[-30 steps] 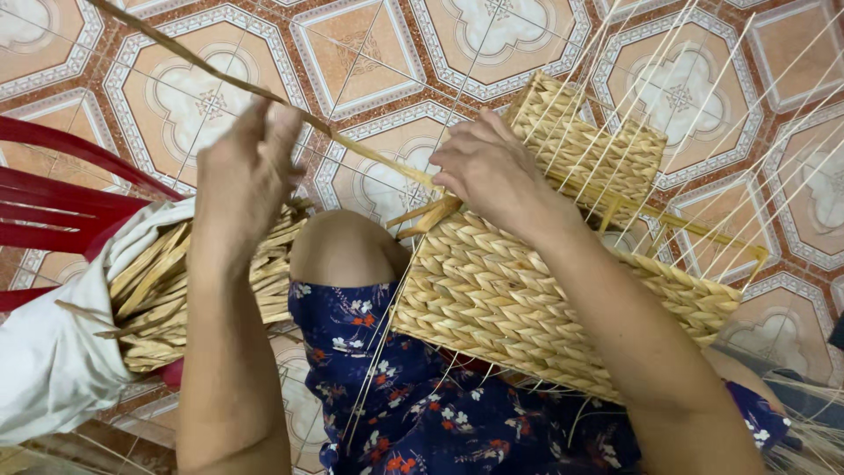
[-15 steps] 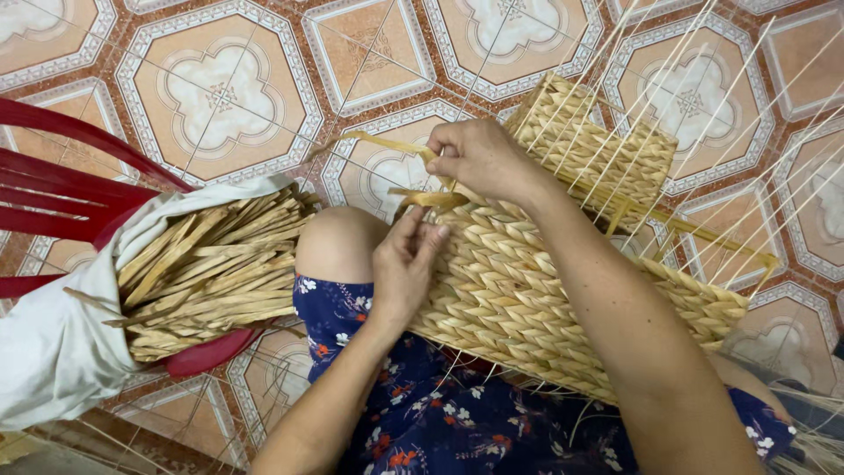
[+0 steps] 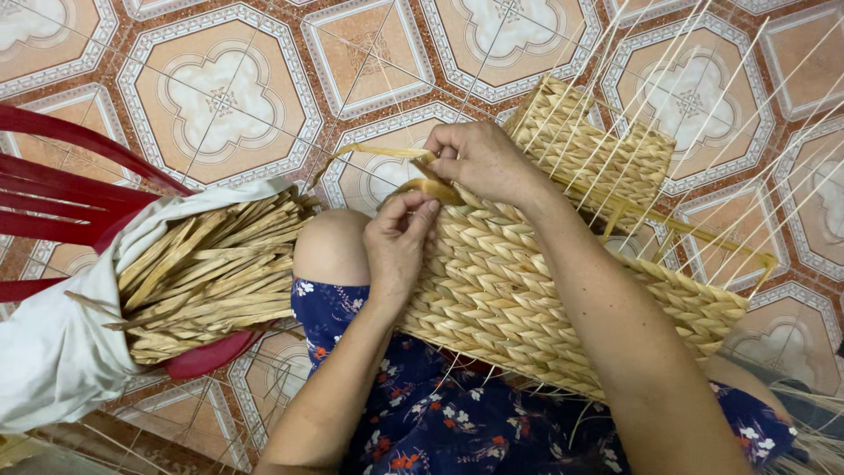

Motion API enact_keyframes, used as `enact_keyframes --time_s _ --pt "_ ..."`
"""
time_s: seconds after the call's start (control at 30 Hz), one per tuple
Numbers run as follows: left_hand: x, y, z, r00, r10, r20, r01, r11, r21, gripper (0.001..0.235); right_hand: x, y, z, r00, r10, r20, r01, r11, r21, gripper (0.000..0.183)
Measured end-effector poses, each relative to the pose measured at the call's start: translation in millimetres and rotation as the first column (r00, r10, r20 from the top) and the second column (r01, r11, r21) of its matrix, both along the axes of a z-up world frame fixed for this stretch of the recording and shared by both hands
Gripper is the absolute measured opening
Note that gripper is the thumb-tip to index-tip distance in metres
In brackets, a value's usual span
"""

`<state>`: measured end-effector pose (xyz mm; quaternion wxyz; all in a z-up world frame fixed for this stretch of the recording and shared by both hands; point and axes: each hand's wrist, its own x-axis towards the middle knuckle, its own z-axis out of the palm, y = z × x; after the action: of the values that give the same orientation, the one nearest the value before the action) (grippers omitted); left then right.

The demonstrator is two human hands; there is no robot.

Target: The person weaves a rectangular basket by hand, interlacing dried palm strips through a vertical wire frame. They repeatedly pull new strips through the weave, tighten them, and adjust the basket's position to continue building the sides.

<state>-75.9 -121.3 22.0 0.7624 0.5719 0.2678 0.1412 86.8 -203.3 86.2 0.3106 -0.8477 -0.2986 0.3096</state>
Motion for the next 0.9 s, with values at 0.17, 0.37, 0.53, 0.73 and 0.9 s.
enact_keyframes --time_s 0.17,0.37,0.53,0.73,0.9 --pt "2.9 0.7 3.6 1.000 0.012 0.011 -0.007 0.939 -0.344 0.021 -2.2 -0.5 1.1 0.999 -0.018 -0.047 0.018 1.000 -0.016 0.008" --pt "14.2 2.2 11.1 0.999 0.016 -0.047 -0.033 0.921 -0.389 0.029 -3.0 0.6 1.1 0.998 -0.038 -0.046 0.036 0.998 -0.043 0.005" --pt "22.6 -10.9 8.0 0.994 0.107 0.033 -0.100 0.982 -0.162 0.029 -0.8 -2.6 2.3 0.998 -0.048 -0.040 0.049 0.999 0.020 0.004" --pt "14.7 -20.5 -3.4 0.982 0.143 0.127 -0.129 0.985 -0.110 0.022 -0.7 -5.2 0.2 0.998 -0.050 -0.030 0.052 0.996 0.070 0.006" --pt "18.5 -2.4 -0.3 0.991 0.013 0.131 -0.006 0.999 -0.051 0.014 -1.5 -3.3 2.4 0.995 -0.084 -0.053 0.084 0.996 0.002 0.005"
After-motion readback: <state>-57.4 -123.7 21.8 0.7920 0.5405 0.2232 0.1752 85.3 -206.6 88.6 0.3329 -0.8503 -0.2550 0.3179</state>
